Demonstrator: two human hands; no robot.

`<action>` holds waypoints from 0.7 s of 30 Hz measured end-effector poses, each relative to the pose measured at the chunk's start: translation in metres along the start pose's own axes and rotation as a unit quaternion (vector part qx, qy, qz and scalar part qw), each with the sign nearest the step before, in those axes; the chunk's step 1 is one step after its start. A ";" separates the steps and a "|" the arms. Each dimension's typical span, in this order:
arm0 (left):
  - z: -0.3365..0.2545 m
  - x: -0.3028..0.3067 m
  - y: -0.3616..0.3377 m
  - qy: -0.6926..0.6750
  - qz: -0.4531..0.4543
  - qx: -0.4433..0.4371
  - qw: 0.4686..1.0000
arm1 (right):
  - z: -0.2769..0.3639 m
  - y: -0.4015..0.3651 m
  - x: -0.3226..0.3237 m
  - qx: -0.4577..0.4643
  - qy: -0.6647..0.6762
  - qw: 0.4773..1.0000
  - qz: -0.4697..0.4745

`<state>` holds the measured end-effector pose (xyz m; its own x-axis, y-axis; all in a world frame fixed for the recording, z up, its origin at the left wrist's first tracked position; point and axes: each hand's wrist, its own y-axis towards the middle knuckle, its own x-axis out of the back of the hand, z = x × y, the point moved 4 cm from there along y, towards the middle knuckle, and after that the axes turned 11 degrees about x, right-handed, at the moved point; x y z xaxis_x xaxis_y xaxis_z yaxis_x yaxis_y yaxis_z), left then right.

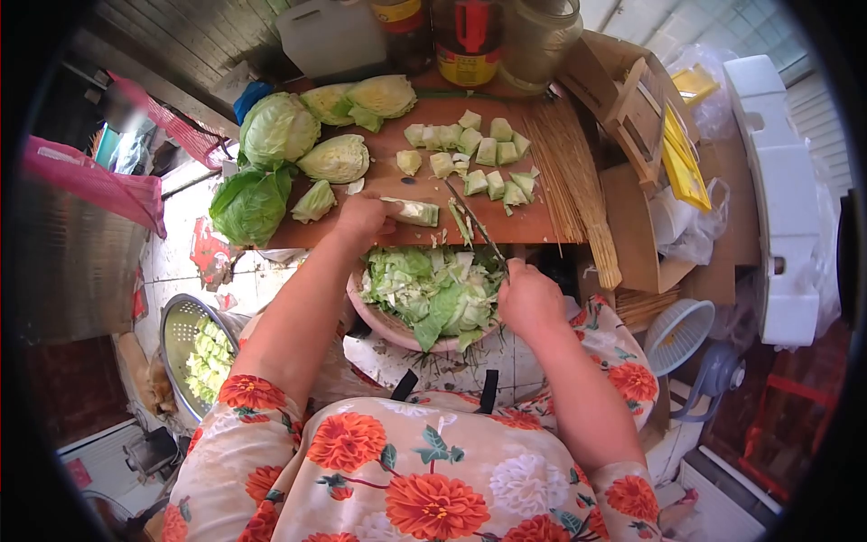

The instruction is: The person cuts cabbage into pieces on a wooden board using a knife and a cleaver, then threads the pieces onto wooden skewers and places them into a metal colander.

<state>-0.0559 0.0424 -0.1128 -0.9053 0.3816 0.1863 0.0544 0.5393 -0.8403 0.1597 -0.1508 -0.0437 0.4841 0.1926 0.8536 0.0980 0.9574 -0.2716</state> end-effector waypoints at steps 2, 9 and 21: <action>0.000 0.008 -0.004 -0.084 -0.041 -0.009 0.996 | -0.001 0.000 0.001 0.002 -0.029 1.000 0.012; -0.012 0.011 -0.030 0.083 -0.033 0.011 0.996 | -0.006 -0.021 0.023 0.110 -0.050 0.986 0.112; 0.010 -0.071 -0.027 0.069 0.043 -0.061 0.995 | 0.001 -0.028 0.033 0.029 0.102 0.994 -0.035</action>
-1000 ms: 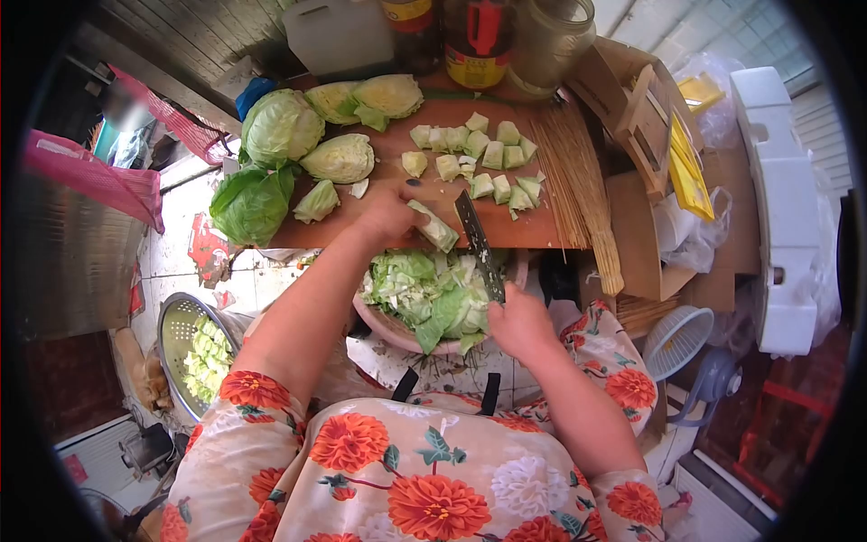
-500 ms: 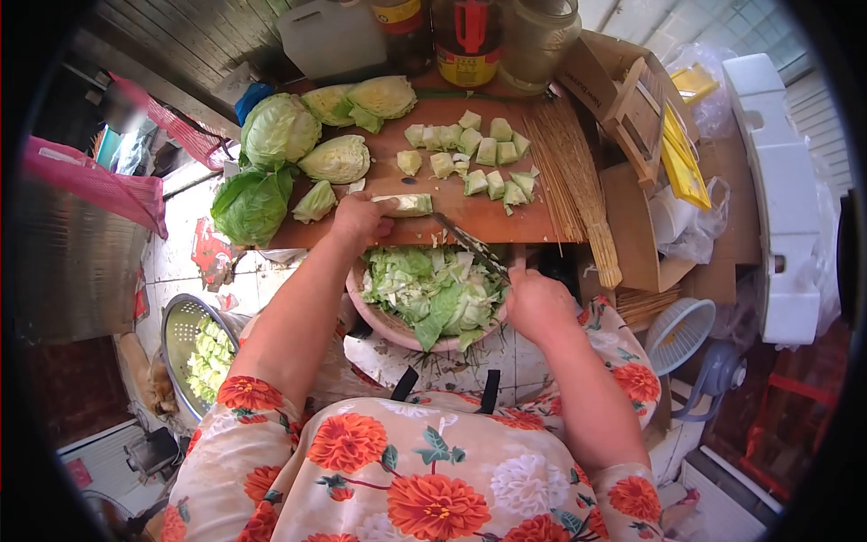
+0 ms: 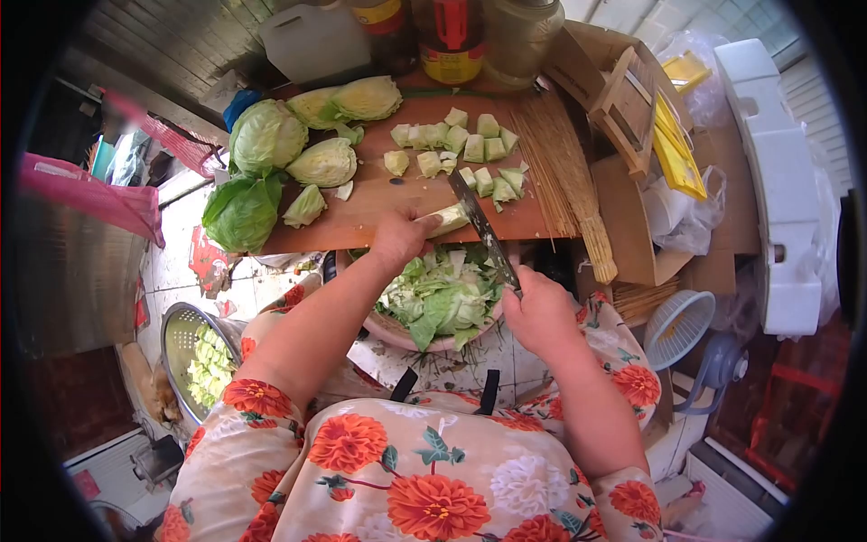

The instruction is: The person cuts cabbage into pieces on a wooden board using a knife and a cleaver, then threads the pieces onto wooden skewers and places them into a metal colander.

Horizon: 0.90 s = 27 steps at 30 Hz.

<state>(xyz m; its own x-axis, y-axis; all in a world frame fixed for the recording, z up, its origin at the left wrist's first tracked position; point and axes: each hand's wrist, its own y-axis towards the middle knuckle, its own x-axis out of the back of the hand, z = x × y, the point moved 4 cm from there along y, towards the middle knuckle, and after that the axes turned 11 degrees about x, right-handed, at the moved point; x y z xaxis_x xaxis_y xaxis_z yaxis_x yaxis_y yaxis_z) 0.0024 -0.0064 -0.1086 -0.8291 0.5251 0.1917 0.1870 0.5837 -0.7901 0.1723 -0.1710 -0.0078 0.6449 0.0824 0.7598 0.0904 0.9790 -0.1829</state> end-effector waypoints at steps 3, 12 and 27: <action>-0.005 -0.009 -0.002 -0.010 -0.033 -0.021 0.999 | 0.001 -0.001 -0.011 -0.009 -0.013 1.000 0.001; -0.002 -0.027 0.003 -0.052 -0.060 -0.026 0.996 | 0.010 -0.002 -0.021 -0.037 -0.047 0.997 0.042; -0.007 -0.030 0.010 0.013 -0.061 -0.035 0.997 | 0.012 0.009 -0.009 -0.062 -0.014 0.993 0.103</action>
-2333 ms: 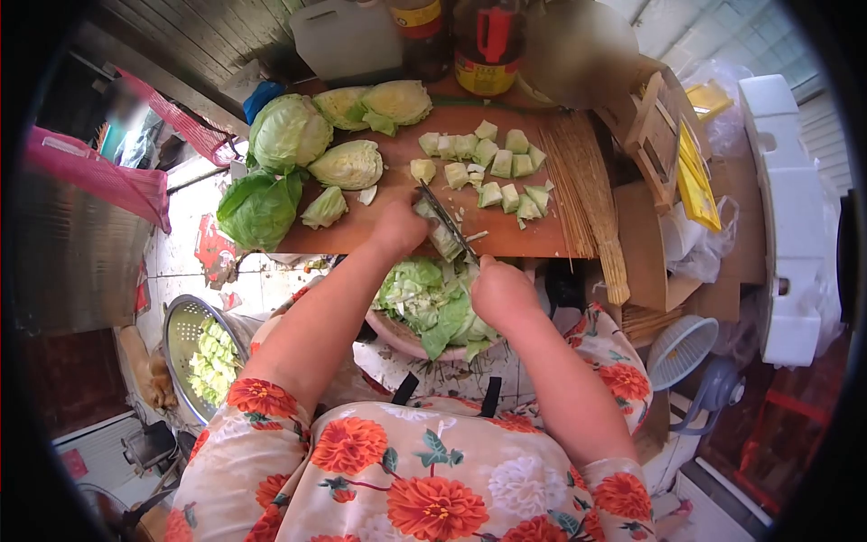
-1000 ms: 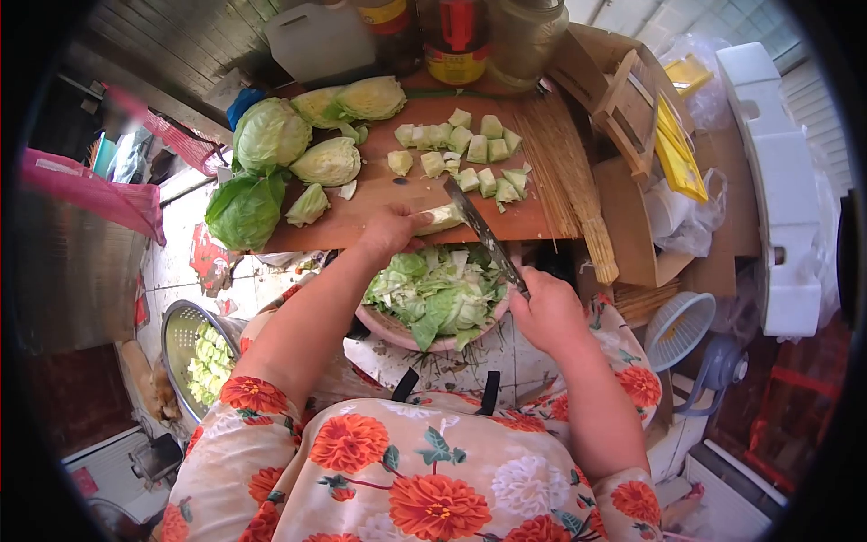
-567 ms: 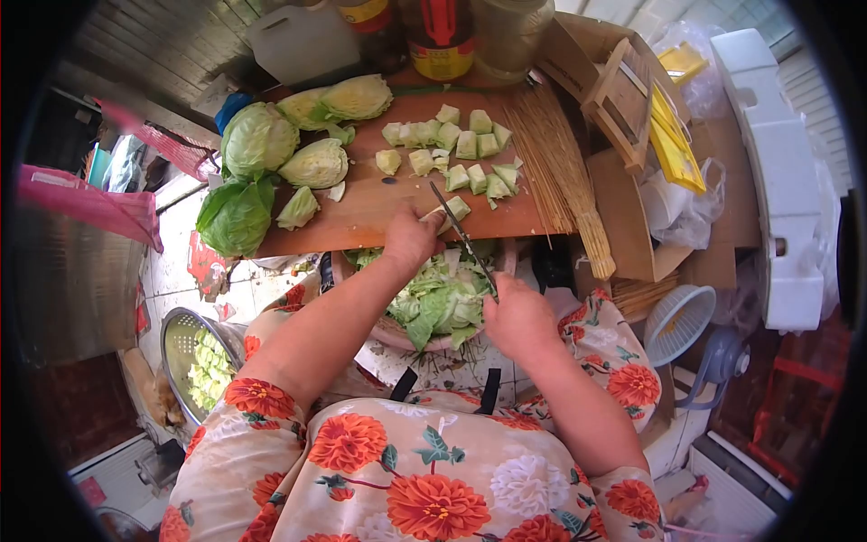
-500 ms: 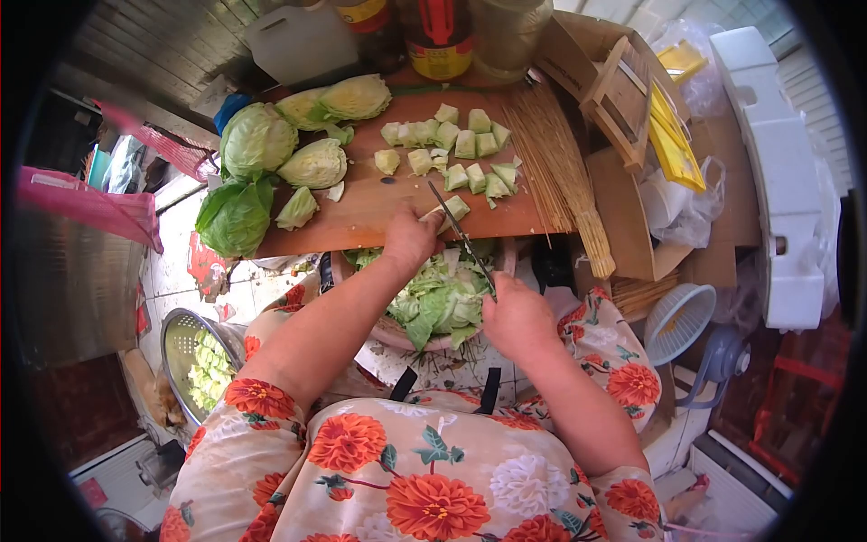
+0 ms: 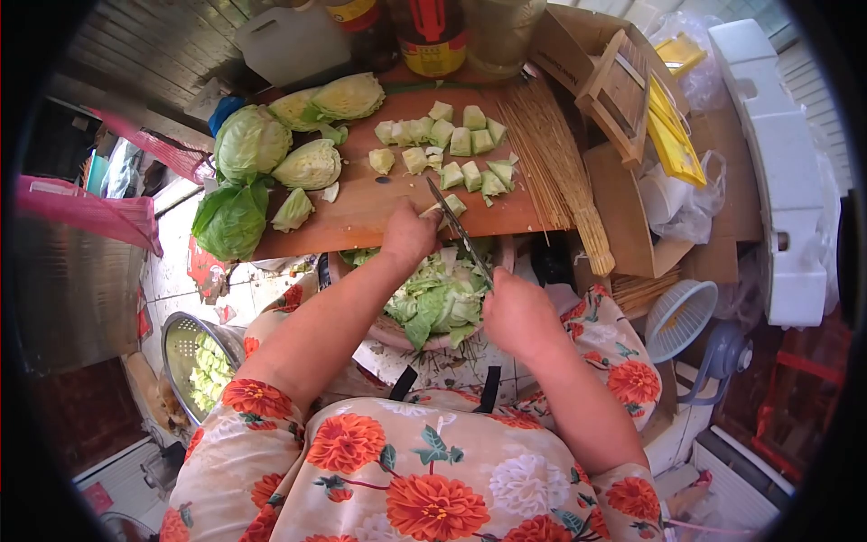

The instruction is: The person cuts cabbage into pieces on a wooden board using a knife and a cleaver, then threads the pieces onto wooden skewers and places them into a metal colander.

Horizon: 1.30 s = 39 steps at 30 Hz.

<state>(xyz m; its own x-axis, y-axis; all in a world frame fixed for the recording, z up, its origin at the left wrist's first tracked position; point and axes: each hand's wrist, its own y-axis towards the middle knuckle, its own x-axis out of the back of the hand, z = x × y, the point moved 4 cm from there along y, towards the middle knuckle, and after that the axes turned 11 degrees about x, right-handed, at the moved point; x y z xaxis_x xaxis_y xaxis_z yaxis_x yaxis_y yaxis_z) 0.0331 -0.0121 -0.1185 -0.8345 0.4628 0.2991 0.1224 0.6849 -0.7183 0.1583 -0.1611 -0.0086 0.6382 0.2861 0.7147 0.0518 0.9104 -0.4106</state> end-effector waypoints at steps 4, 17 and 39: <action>-0.002 0.000 -0.001 -0.016 0.007 0.014 1.000 | 0.000 0.015 0.009 0.008 -0.005 1.000 0.028; 0.007 0.004 -0.006 -0.122 0.021 0.029 0.992 | -0.023 0.039 -0.031 0.018 -0.040 0.999 -0.025; -0.017 0.033 -0.001 -0.151 0.021 0.064 0.986 | 0.010 0.026 0.001 0.024 -0.009 0.998 -0.051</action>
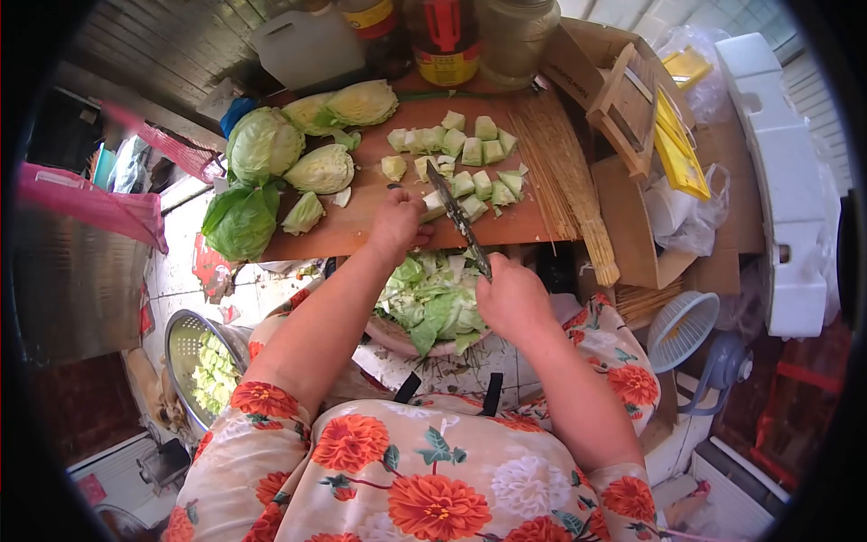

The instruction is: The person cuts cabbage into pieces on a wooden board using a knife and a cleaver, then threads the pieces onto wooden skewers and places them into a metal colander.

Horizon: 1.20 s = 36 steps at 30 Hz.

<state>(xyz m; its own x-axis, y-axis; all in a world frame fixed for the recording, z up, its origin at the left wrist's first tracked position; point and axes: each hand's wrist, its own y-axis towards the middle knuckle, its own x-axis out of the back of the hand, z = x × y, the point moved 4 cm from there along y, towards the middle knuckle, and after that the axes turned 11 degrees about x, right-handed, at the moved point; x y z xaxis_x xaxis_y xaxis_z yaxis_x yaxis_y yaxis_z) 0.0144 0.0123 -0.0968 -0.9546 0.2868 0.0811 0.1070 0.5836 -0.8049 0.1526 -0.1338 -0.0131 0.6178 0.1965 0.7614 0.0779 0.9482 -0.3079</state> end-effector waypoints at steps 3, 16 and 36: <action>0.003 0.001 0.003 0.014 -0.011 0.004 1.000 | 0.004 -0.004 -0.005 0.000 0.010 1.000 0.010; 0.005 0.005 0.018 0.034 -0.010 0.006 0.999 | 0.008 0.001 -0.009 -0.015 0.017 0.998 0.064; 0.003 0.005 0.013 0.047 0.003 -0.001 0.999 | -0.002 0.034 -0.040 -0.021 -0.025 0.997 0.065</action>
<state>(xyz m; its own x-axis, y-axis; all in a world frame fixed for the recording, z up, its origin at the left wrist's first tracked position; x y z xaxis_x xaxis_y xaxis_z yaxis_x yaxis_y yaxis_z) 0.0098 0.0186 -0.1084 -0.9233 0.3610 0.1311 0.1138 0.5830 -0.8045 0.1319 -0.1099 -0.0549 0.5846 0.3302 0.7410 0.0332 0.9029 -0.4285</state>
